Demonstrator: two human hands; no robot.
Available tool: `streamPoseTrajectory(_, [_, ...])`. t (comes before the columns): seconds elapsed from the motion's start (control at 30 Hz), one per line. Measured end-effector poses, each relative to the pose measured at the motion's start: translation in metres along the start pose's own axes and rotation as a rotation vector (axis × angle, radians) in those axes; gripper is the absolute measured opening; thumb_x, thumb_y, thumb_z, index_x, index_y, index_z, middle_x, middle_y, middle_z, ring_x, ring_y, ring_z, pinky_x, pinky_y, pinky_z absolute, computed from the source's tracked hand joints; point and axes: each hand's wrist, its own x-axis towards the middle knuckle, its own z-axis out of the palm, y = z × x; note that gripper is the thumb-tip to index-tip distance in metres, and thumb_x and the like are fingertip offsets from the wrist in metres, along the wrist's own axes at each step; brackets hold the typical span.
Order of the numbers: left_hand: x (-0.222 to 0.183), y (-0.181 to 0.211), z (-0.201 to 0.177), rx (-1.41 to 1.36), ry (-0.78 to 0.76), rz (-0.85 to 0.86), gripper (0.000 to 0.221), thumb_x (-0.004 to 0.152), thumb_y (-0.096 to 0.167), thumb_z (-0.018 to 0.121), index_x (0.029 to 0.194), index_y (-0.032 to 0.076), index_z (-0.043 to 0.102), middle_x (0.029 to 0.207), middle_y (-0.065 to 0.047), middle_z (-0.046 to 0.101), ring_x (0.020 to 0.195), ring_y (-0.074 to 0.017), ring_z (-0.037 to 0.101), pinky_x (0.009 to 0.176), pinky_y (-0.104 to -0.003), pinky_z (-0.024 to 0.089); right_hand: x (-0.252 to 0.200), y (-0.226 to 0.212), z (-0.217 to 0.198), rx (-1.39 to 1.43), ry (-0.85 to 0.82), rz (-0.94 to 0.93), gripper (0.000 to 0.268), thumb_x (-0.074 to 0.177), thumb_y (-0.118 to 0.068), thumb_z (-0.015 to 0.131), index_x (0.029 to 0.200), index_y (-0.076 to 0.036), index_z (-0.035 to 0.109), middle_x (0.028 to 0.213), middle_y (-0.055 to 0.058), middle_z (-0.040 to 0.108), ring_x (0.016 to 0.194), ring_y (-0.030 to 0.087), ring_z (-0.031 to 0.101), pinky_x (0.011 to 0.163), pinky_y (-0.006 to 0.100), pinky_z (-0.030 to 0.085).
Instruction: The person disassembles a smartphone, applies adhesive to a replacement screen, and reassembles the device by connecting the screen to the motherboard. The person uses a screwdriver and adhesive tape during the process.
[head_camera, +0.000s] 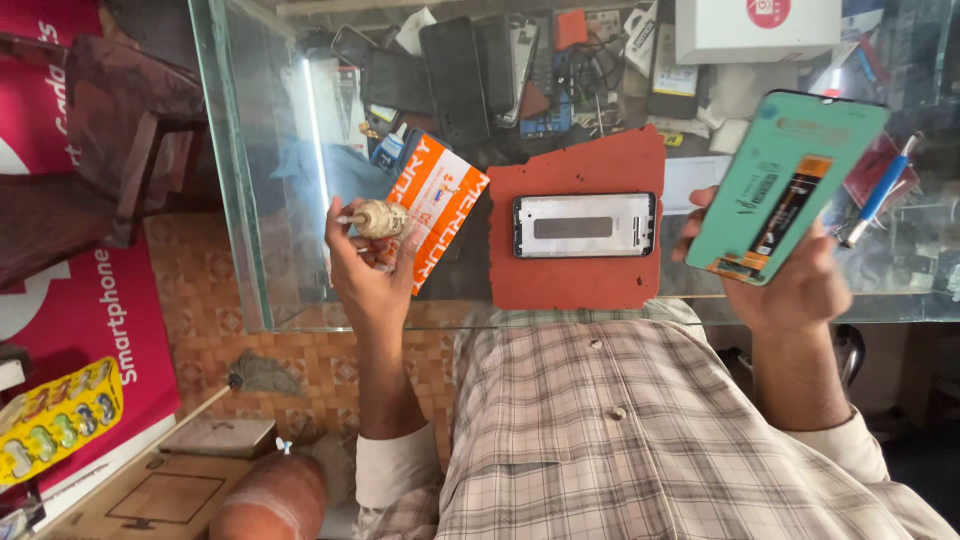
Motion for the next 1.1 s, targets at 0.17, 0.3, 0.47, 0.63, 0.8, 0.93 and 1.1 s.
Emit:
streamPoseTrajectory(0.17, [-0.037,0.017,0.015,0.27,0.145,0.04,0.034,0.096,0.017,0.082,0.116,0.006,0.057,0.103,-0.01,0.064,0.073,-0.0214,0.059,0.068,-0.032,0.049,0.004,0.0,0.016,-0.106,0.127,-0.009,0.068,0.107,-0.036,0.069,0.155,0.0,0.038,0.143,0.031,0.054,0.12,0.039,0.066,0.094,0.057,0.059])
streamPoseTrajectory(0.3, [-0.057,0.046,0.041,0.235,-0.244,0.005,0.037,0.097,0.025,0.074,0.121,-0.001,0.063,0.107,-0.016,0.067,0.096,-0.0325,0.066,0.084,-0.044,0.055,0.007,-0.001,0.02,-0.157,0.202,0.036,0.067,0.108,-0.032,0.067,0.16,-0.002,0.037,0.151,0.028,0.05,0.114,0.034,0.067,0.093,0.055,0.06])
streamPoseTrajectory(0.47, [-0.05,0.064,0.069,0.214,-0.235,0.186,0.05,0.098,0.027,0.071,0.134,-0.005,0.056,0.121,-0.026,0.062,0.112,-0.0407,0.061,0.095,-0.049,0.052,0.007,-0.002,0.029,-0.202,0.26,0.141,0.064,0.106,-0.031,0.066,0.156,-0.001,0.04,0.156,0.027,0.05,0.113,0.033,0.068,0.089,0.05,0.061])
streamPoseTrajectory(0.63, [-0.048,0.065,0.078,0.083,-0.356,0.075,0.047,0.097,0.027,0.069,0.132,-0.004,0.058,0.118,-0.023,0.065,0.102,-0.035,0.066,0.085,-0.044,0.056,0.017,-0.005,0.036,-0.241,0.284,0.155,0.058,0.106,-0.028,0.066,0.152,-0.001,0.044,0.15,0.023,0.056,0.109,0.029,0.07,0.085,0.045,0.062])
streamPoseTrajectory(0.8, [-0.05,0.073,0.086,-0.008,-0.349,0.179,0.051,0.102,0.026,0.068,0.141,-0.003,0.053,0.127,-0.022,0.061,0.105,-0.0329,0.065,0.085,-0.041,0.059,0.016,-0.014,0.038,-0.455,0.395,0.158,0.053,0.106,-0.024,0.066,0.149,0.0,0.046,0.141,0.019,0.063,0.105,0.023,0.07,0.084,0.039,0.062])
streamPoseTrajectory(0.93, [-0.046,0.08,0.098,-0.155,-0.492,0.007,0.074,0.096,0.035,0.067,0.15,-0.007,0.038,0.128,-0.022,0.055,0.097,-0.0271,0.063,0.073,-0.038,0.06,0.011,-0.013,0.035,-0.486,0.405,0.2,0.05,0.105,-0.019,0.067,0.147,0.001,0.048,0.128,0.016,0.066,0.1,0.021,0.07,0.079,0.038,0.06])
streamPoseTrajectory(1.1, [-0.039,0.069,0.117,-0.221,-0.557,-0.145,0.082,0.09,0.042,0.076,0.145,-0.009,0.041,0.12,-0.018,0.059,0.088,-0.0199,0.062,0.071,-0.033,0.059,0.01,-0.007,0.028,-0.485,0.421,0.212,0.044,0.106,-0.017,0.066,0.144,-0.001,0.05,0.115,0.014,0.067,0.097,0.022,0.071,0.078,0.037,0.061])
